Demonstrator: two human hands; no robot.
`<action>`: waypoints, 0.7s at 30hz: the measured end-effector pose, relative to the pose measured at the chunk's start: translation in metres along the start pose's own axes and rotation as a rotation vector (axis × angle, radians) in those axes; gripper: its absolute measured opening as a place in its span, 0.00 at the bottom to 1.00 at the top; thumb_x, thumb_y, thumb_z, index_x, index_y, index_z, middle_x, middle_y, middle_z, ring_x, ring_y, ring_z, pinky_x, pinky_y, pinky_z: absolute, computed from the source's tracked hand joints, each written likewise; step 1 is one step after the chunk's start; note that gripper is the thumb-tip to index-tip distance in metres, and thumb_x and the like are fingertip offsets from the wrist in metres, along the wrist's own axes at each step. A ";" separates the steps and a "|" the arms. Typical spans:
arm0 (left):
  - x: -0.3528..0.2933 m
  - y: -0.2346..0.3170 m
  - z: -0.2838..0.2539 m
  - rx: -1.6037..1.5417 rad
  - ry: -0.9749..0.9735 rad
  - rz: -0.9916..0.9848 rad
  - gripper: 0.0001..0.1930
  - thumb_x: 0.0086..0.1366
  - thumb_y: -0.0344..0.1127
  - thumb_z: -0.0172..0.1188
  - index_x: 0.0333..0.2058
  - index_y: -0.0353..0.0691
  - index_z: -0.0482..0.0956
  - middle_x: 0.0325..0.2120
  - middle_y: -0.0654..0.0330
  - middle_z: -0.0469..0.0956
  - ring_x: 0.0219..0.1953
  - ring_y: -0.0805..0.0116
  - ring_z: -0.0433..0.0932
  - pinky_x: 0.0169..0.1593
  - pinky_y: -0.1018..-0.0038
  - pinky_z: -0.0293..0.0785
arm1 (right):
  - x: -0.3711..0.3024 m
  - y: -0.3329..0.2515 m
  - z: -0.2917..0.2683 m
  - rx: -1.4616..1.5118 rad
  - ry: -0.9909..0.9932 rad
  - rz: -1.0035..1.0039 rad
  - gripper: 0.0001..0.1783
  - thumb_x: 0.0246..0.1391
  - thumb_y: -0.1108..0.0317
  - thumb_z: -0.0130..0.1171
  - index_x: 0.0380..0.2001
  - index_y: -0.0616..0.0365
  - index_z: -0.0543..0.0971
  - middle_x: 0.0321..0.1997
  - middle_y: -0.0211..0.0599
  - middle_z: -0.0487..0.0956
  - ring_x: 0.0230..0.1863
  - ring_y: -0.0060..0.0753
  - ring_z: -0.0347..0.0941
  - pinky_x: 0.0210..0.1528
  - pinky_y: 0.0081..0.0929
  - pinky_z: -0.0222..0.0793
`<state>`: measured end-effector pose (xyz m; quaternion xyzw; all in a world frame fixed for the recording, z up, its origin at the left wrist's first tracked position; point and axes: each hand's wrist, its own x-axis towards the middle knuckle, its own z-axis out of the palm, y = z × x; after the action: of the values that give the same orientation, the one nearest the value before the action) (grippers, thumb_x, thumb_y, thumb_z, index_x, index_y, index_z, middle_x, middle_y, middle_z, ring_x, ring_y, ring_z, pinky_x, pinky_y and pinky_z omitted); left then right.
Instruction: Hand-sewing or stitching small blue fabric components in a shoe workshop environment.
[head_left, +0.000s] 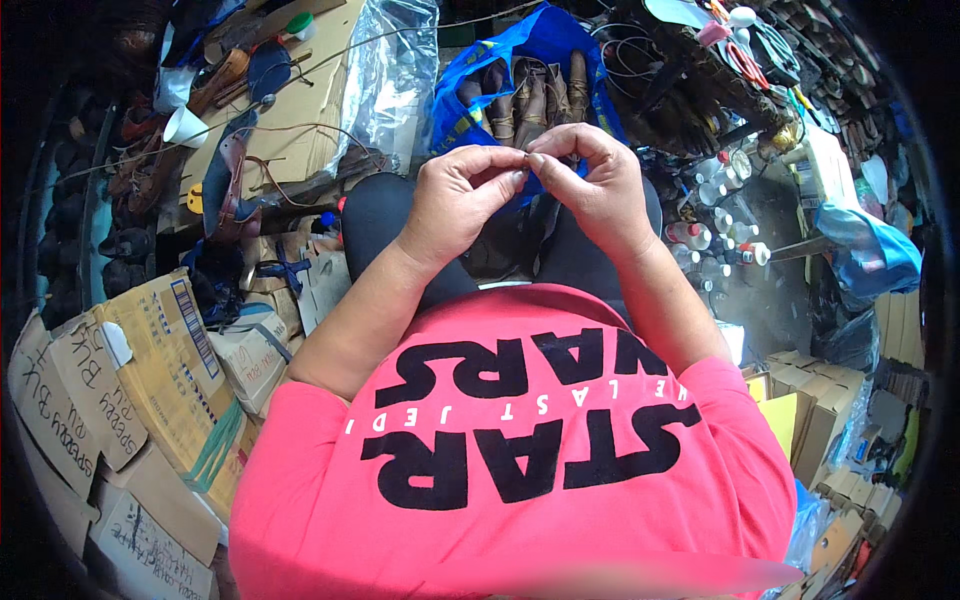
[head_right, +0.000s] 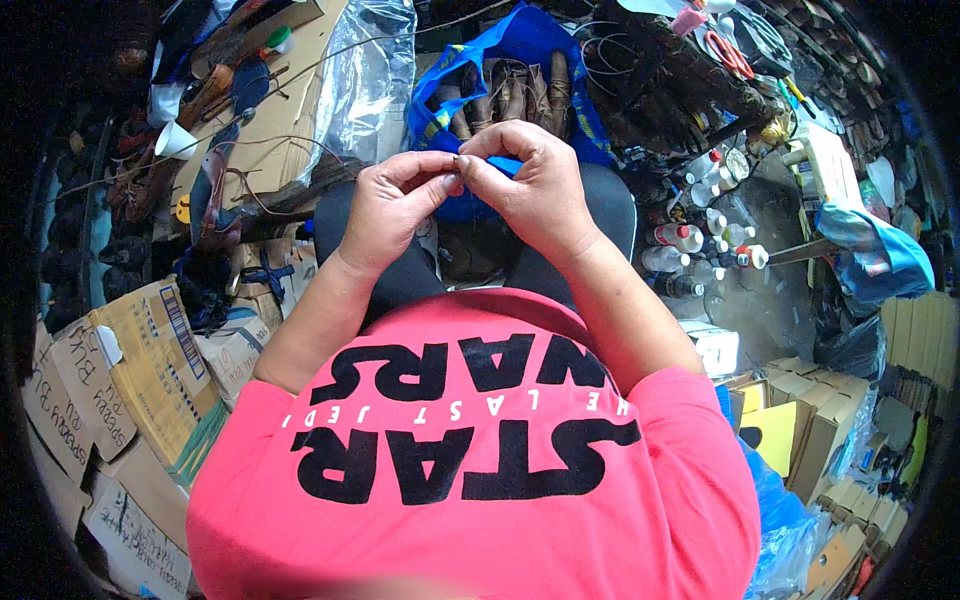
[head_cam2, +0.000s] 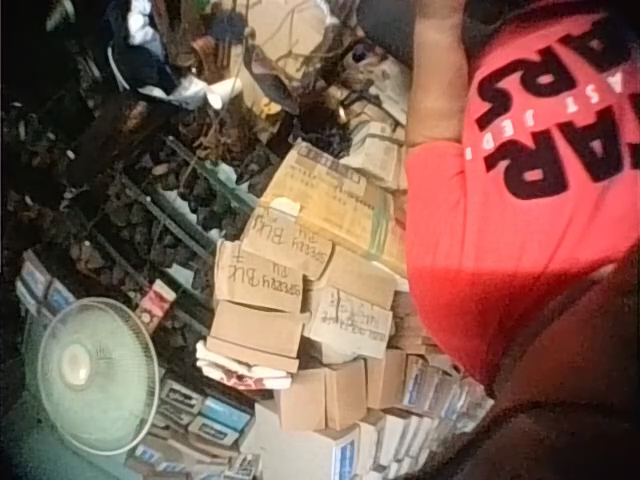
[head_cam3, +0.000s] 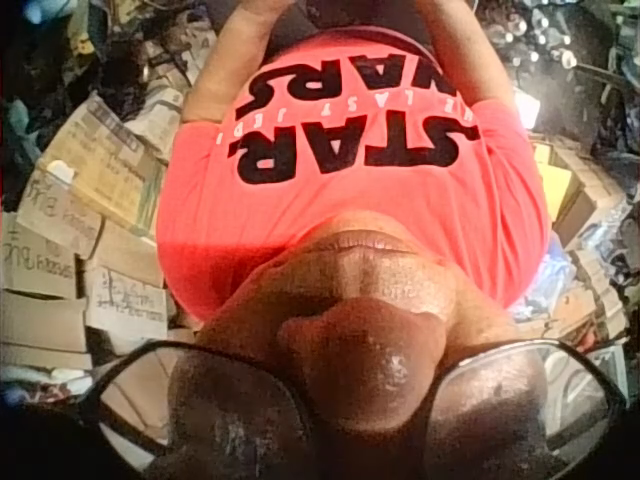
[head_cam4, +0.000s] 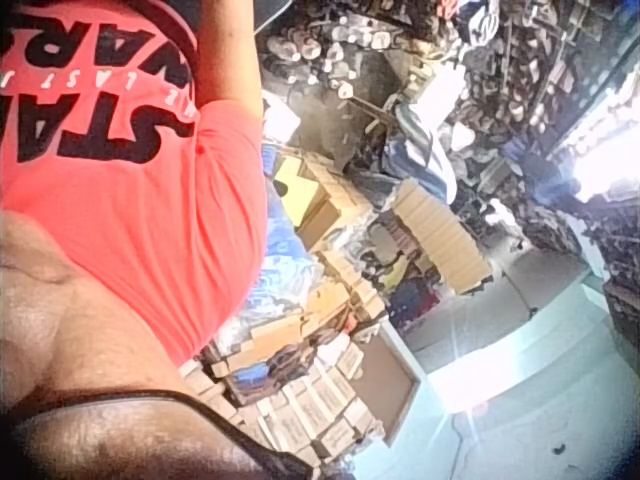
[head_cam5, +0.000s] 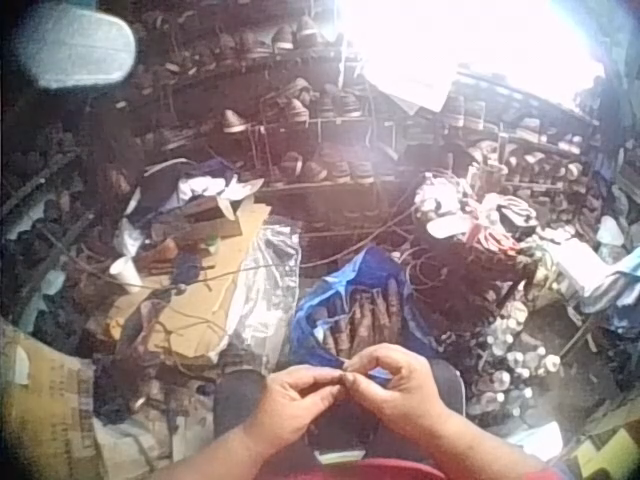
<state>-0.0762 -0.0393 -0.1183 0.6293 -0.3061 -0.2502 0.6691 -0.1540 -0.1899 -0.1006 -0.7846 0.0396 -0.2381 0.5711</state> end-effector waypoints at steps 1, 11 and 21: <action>0.000 0.000 0.000 0.000 0.000 0.000 0.09 0.57 0.24 0.56 0.38 0.32 0.76 0.32 0.60 0.77 0.34 0.76 0.75 0.41 0.81 0.72 | 0.000 0.000 0.000 -0.002 0.003 0.006 0.05 0.42 0.71 0.61 0.22 0.62 0.77 0.26 0.35 0.77 0.30 0.26 0.73 0.35 0.22 0.68; -0.001 0.002 0.001 0.062 0.026 0.037 0.09 0.56 0.23 0.56 0.37 0.33 0.77 0.31 0.61 0.77 0.34 0.76 0.75 0.40 0.81 0.72 | 0.000 -0.002 0.000 -0.020 0.003 0.013 0.05 0.42 0.71 0.61 0.22 0.62 0.77 0.25 0.35 0.77 0.29 0.25 0.73 0.34 0.21 0.67; 0.000 0.003 0.000 0.187 0.025 0.084 0.08 0.56 0.23 0.57 0.37 0.34 0.78 0.31 0.62 0.75 0.33 0.76 0.75 0.39 0.81 0.71 | -0.001 -0.001 0.001 -0.030 0.012 0.002 0.05 0.43 0.71 0.61 0.22 0.62 0.77 0.26 0.34 0.77 0.30 0.25 0.73 0.35 0.21 0.67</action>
<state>-0.0768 -0.0388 -0.1149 0.6787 -0.3458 -0.1843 0.6211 -0.1544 -0.1888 -0.1001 -0.7916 0.0474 -0.2415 0.5592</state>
